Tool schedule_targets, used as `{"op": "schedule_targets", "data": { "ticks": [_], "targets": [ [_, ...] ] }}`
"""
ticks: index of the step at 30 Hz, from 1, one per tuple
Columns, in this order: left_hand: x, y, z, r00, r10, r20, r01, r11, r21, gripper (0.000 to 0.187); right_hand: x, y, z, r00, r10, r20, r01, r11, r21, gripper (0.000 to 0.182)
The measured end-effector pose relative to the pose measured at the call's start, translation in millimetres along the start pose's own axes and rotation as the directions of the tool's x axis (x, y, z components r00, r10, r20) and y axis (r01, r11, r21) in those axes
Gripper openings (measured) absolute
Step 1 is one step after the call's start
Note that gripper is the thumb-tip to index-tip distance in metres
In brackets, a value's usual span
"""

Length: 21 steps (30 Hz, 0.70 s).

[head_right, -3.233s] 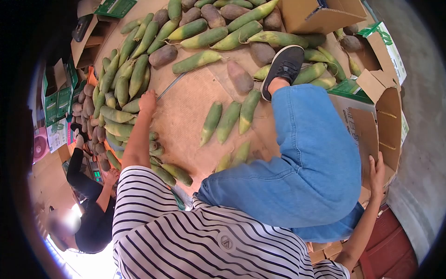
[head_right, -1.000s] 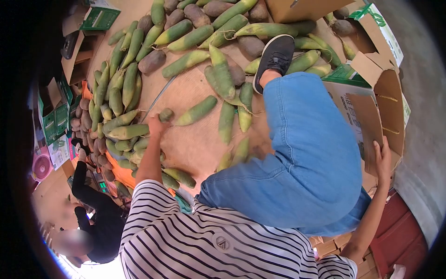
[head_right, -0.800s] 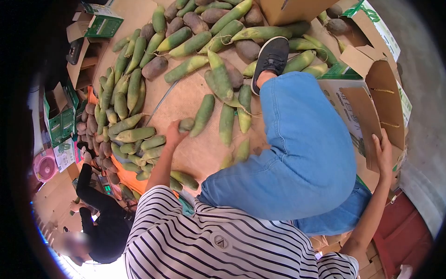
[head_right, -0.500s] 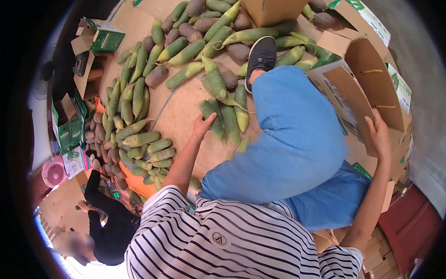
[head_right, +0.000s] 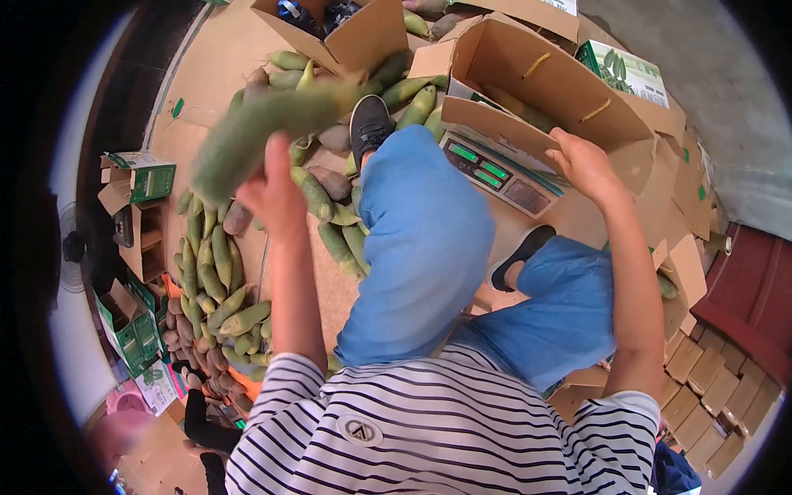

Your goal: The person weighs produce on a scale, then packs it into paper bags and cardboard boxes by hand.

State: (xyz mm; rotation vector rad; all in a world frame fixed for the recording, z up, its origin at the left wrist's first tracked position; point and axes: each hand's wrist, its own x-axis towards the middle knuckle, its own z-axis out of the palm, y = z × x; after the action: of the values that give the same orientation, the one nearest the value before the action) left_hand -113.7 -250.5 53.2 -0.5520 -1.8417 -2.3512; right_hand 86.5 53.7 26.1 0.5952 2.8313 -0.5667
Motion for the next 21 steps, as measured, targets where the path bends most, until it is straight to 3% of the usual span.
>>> {"op": "schedule_targets", "data": {
  "ticks": [1,2,3,5,6,7,8,10,12,13,14,15,16,17,18,21],
  "targets": [
    [9.6,12.3,32.1,0.994,0.079,0.075,-0.081,0.997,0.02,0.024,0.5,2.3,2.2,1.0,-0.015,-0.013,0.014,1.0,-0.02,0.021],
    [15.1,13.5,61.7,0.982,0.109,0.155,-0.084,0.984,-0.158,0.02,-0.6,3.8,2.0,0.999,-0.029,-0.021,0.028,0.999,-0.042,0.02],
    [22.7,2.0,80.7,0.91,0.261,0.323,-0.312,0.943,0.114,0.027,-1.7,4.1,-0.6,0.999,-0.027,-0.017,0.027,0.999,-0.044,0.02],
    [33.0,-6.5,132.9,0.853,0.185,0.488,-0.294,0.943,0.156,0.049,-1.3,0.6,0.0,0.999,-0.037,-0.006,0.036,0.999,-0.034,0.02],
    [31.9,-4.9,152.4,0.787,0.276,0.552,-0.461,0.858,0.227,0.048,-2.7,0.3,2.6,0.997,-0.042,-0.06,0.04,0.999,-0.026,0.02],
    [30.9,-18.4,167.7,0.689,0.277,0.67,-0.565,0.784,0.257,0.045,-6.9,1.7,6.4,0.993,-0.047,-0.11,0.046,0.999,-0.013,0.021],
    [28.6,-28.8,174.7,0.521,0.234,0.821,-0.704,0.661,0.259,0.046,-7.8,0.9,10.2,0.986,-0.051,-0.161,0.051,0.999,0.001,0.021],
    [22.8,-26.1,166.4,0.468,0.072,0.881,-0.626,0.731,0.273,0.047,-3.3,-2.9,7.3,0.995,-0.064,-0.074,0.063,0.998,-0.011,0.022],
    [32.7,-33.6,137.1,0.618,0.219,0.755,-0.509,0.844,0.171,0.046,-10.3,-2.5,1.1,0.999,-0.035,0.013,0.035,0.999,-0.017,0.023],
    [37.3,-25.1,109.0,0.735,0.078,0.674,-0.381,0.869,0.315,0.044,-10.9,-5.9,-1.4,0.999,-0.05,0.016,0.05,0.999,0.007,0.023],
    [43.8,-59.8,81.2,0.815,0.115,0.568,-0.385,0.839,0.384,0.043,-11.8,-2.1,0.7,0.997,-0.07,-0.018,0.07,0.998,0.0,0.022],
    [45.3,-74.8,45.9,0.877,-0.086,0.473,-0.173,0.861,0.477,0.037,-12.4,2.1,5.3,0.994,-0.094,-0.049,0.093,0.996,-0.004,0.021],
    [41.8,-101.3,3.4,0.92,-0.065,0.385,-0.184,0.798,0.574,0.037,-11.1,4.4,9.8,0.99,-0.12,-0.079,0.119,0.993,-0.009,0.02],
    [33.7,-130.5,-41.7,0.944,-0.147,0.297,-0.128,0.666,0.735,0.038,-10.3,4.8,11.9,0.992,-0.098,-0.074,0.099,0.995,-0.002,0.02],
    [22.8,-153.0,-84.9,0.941,-0.247,0.233,-0.111,0.424,0.899,0.039,-10.4,5.0,10.8,0.995,-0.076,-0.068,0.076,0.997,0.0,0.02],
    [-31.7,-195.2,-161.1,0.924,-0.376,-0.073,0.157,0.198,0.968,0.05,-9.9,-3.7,2.6,1.0,-0.025,0.002,0.025,1.0,-0.002,0.02]
  ]
}}
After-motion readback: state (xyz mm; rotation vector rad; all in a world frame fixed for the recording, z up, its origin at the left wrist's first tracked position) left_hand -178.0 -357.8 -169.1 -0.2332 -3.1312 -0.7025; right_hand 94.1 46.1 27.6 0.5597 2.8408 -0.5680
